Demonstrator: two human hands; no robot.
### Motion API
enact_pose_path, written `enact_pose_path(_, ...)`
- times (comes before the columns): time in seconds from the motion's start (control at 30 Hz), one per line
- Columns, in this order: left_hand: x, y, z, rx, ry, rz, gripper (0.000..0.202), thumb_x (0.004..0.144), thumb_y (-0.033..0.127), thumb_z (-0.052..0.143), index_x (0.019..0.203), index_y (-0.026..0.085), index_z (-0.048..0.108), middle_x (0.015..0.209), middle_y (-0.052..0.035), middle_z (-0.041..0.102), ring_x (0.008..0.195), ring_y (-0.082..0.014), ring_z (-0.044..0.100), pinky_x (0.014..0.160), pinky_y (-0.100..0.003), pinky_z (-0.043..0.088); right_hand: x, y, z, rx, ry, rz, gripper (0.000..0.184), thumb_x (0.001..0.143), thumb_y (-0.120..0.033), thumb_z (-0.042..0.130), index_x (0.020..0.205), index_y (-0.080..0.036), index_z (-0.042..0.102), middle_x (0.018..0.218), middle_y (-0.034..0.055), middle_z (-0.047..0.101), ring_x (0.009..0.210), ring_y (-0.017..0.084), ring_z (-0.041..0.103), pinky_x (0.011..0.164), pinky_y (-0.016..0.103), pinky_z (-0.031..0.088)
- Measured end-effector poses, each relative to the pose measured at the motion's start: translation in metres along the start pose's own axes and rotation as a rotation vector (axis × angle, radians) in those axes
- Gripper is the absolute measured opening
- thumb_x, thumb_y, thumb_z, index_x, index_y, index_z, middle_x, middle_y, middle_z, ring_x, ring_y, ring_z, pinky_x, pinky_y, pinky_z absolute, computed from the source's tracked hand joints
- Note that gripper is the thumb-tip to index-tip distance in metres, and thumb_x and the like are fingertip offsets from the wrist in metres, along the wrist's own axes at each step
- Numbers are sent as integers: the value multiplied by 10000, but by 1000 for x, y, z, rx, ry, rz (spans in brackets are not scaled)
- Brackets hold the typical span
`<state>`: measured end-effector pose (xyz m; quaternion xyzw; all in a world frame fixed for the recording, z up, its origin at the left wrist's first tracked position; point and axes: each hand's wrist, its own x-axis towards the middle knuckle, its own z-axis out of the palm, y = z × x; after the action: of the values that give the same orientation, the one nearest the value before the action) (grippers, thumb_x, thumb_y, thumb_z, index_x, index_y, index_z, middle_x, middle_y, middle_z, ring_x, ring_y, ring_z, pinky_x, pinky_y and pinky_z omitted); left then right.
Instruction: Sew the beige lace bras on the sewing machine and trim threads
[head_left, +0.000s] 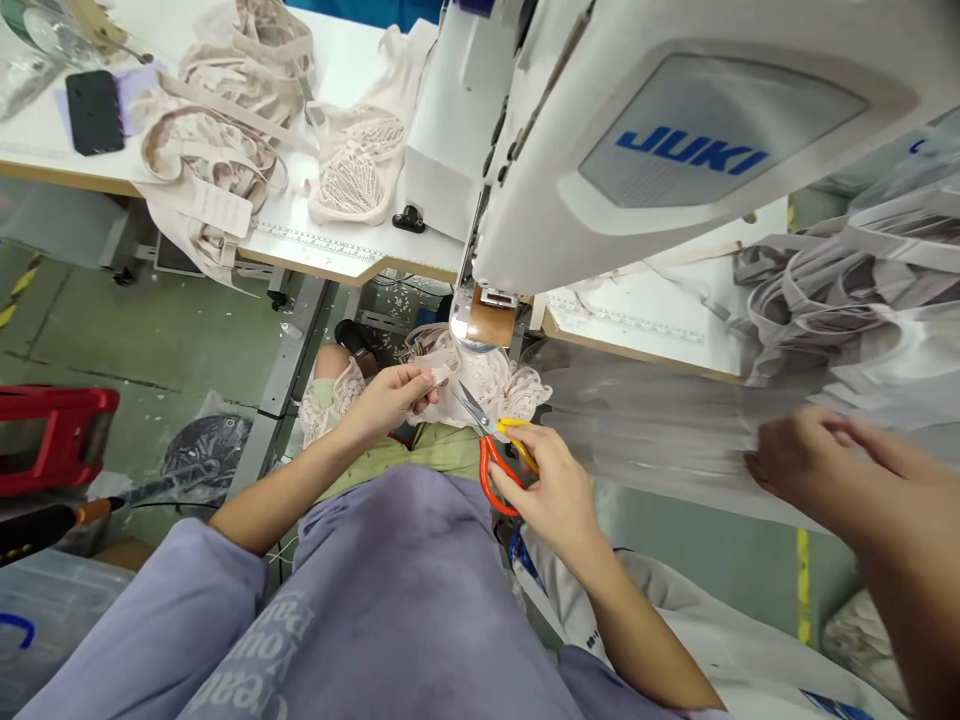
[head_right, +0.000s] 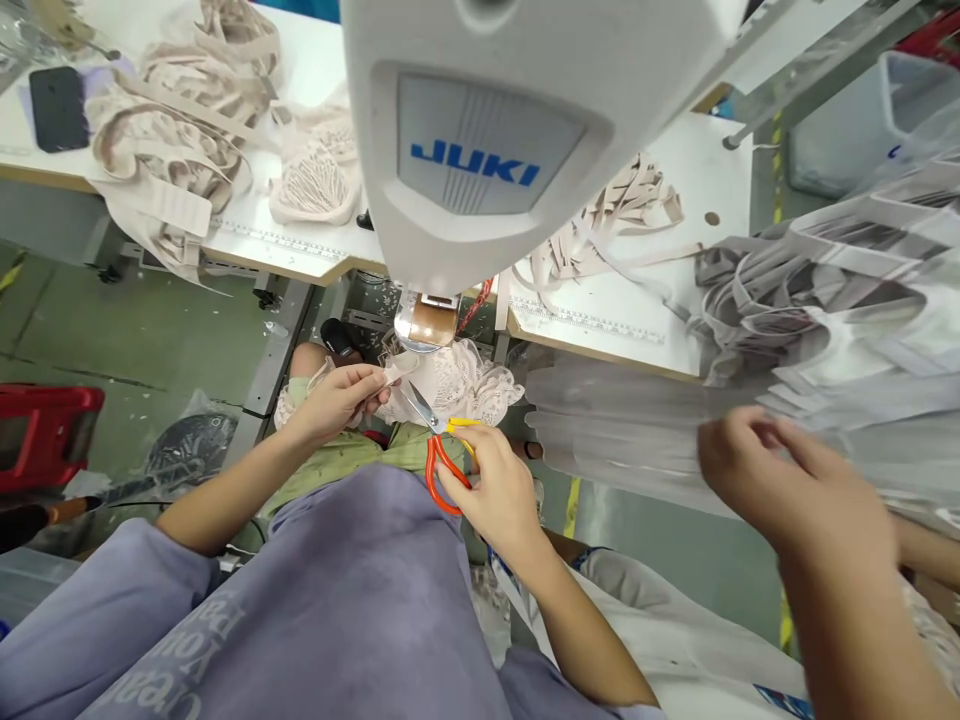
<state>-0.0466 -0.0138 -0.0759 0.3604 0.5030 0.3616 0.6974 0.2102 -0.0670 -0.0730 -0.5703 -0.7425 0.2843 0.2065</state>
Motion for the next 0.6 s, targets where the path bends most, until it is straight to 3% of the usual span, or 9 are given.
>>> enact_pose_path(0.17,-3,0,0,121,-9,8,348,890,473,581,736,164,621,658,-1,540,560,-100,426,505,-222,289,21,-4,10,-19,-16,-112,369,821,-352,703,1167,-393,582,1131,69,712,974,320,717,756,454,632)
enact_pose_path(0.33,-5,5,0,164,15,5,222,845,339,545,716,166,600,679,-7,566,577,-104,442,547,-228,335,22,-4,10,39,-60,-148,293,878,-388,669,1160,-374,591,1106,57,725,958,300,721,773,431,619)
enact_pose_path(0.47,-5,5,-2,109,7,-31,176,796,288,527,680,168,583,663,-1,546,551,-97,403,524,-233,313,9,4,12,150,-36,0,261,858,-416,682,1113,-402,627,940,50,718,691,262,689,608,427,589)
enact_pose_path(0.6,-2,1,-7,-44,11,-56,310,809,438,642,674,166,582,578,40,449,492,-72,317,483,-228,261,-2,10,17,294,1,119,361,782,-373,709,1118,-419,583,905,37,653,598,238,611,534,445,553)
